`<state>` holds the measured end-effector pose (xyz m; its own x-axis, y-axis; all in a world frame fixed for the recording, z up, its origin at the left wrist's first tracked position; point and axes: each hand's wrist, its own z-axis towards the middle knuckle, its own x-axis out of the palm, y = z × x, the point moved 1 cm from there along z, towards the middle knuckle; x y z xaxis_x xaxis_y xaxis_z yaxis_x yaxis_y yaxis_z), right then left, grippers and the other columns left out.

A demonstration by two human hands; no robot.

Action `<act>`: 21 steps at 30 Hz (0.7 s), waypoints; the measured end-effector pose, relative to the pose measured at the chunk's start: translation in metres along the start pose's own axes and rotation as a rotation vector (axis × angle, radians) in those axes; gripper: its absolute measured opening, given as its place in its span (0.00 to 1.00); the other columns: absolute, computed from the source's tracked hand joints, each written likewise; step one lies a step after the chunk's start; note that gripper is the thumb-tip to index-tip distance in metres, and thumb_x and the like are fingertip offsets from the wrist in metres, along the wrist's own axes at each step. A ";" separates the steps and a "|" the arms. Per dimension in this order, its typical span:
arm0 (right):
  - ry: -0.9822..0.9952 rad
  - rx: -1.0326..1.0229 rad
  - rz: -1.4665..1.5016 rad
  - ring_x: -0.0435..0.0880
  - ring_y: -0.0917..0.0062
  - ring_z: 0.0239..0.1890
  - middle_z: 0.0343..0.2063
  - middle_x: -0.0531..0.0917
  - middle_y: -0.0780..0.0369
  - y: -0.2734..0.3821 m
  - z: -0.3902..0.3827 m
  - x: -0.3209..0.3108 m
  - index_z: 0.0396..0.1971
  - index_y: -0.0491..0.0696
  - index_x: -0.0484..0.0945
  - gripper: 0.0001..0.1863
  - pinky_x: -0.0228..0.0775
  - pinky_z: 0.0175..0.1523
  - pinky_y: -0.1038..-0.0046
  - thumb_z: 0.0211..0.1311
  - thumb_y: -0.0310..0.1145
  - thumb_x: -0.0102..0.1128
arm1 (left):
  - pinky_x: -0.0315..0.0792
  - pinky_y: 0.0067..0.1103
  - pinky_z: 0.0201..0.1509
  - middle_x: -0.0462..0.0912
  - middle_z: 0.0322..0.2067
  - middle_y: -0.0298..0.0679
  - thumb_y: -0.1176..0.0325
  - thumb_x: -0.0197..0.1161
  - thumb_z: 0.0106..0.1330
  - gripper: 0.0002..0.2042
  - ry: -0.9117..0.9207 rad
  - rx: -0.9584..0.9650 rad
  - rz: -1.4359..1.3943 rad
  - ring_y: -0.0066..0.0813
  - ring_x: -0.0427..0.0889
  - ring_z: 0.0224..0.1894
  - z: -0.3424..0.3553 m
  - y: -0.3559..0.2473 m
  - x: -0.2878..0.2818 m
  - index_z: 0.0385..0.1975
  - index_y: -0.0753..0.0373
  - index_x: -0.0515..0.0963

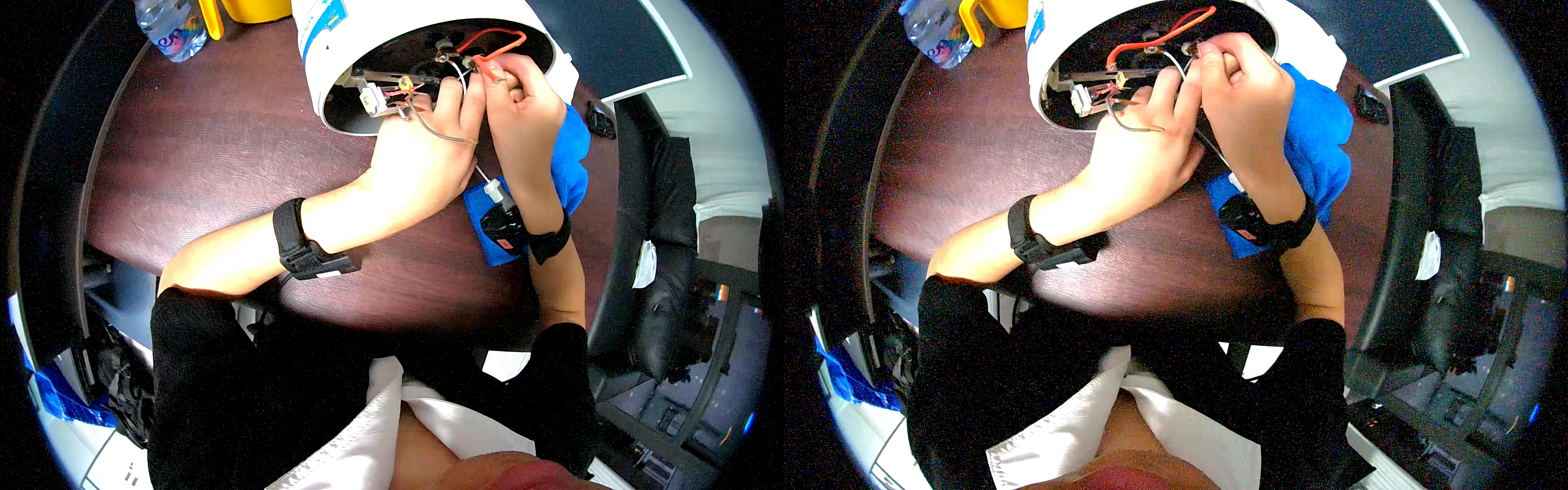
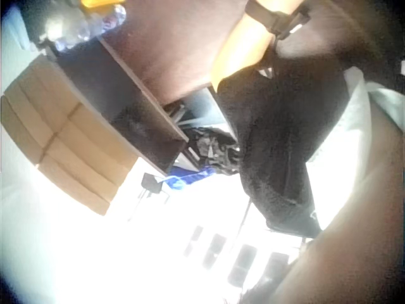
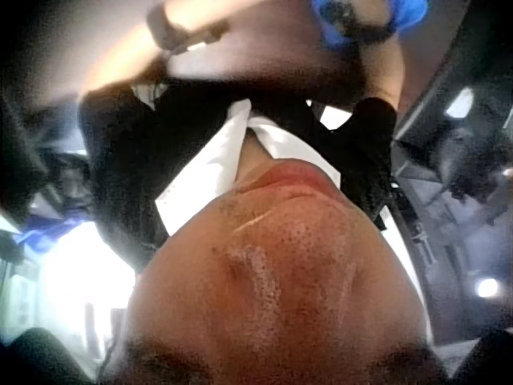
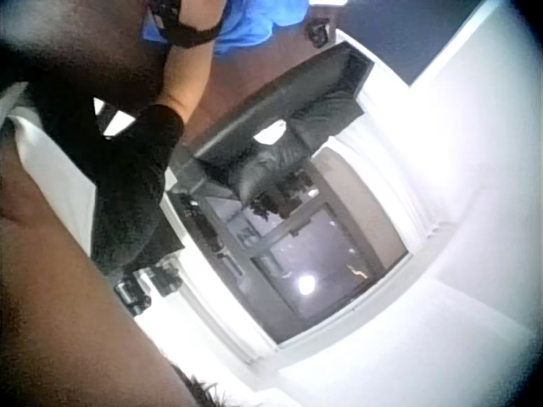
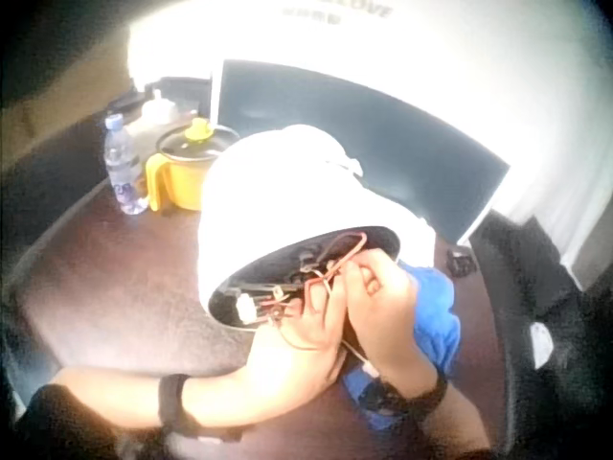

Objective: The person uses a screwdriver to adjust wires and components inside a white cylindrical device. They then wipe the interior of a circular metal cover with a blue cloth.

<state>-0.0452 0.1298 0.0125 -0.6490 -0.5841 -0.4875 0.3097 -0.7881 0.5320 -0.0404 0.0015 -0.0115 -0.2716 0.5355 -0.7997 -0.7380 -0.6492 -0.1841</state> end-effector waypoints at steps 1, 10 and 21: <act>-0.002 -0.029 -0.034 0.79 0.72 0.16 0.16 0.79 0.58 0.000 0.001 -0.001 0.26 0.45 0.80 0.04 0.69 0.23 0.73 0.56 0.28 0.62 | 0.72 0.22 0.21 0.71 0.36 0.40 0.66 0.64 0.49 0.32 -0.023 0.005 -0.001 0.31 0.78 0.26 -0.001 0.001 0.000 0.57 0.69 0.65; -0.011 -0.157 -0.228 0.77 0.72 0.18 0.18 0.78 0.60 0.006 0.001 -0.002 0.27 0.45 0.79 0.04 0.68 0.24 0.73 0.54 0.28 0.64 | 0.73 0.24 0.22 0.75 0.30 0.40 0.65 0.62 0.53 0.30 0.041 -0.061 0.045 0.34 0.81 0.25 -0.005 -0.002 0.002 0.58 0.66 0.65; 0.010 -0.090 -0.177 0.75 0.77 0.14 0.15 0.79 0.59 0.008 0.000 -0.003 0.28 0.43 0.80 0.05 0.67 0.22 0.75 0.57 0.29 0.63 | 0.74 0.20 0.21 0.77 0.30 0.38 0.67 0.56 0.59 0.25 -0.012 -0.059 0.084 0.29 0.82 0.24 -0.011 -0.008 -0.005 0.58 0.67 0.66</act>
<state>-0.0405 0.1255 0.0177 -0.6917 -0.4366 -0.5753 0.2523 -0.8925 0.3739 -0.0264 -0.0019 -0.0123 -0.3384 0.4839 -0.8070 -0.6747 -0.7226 -0.1505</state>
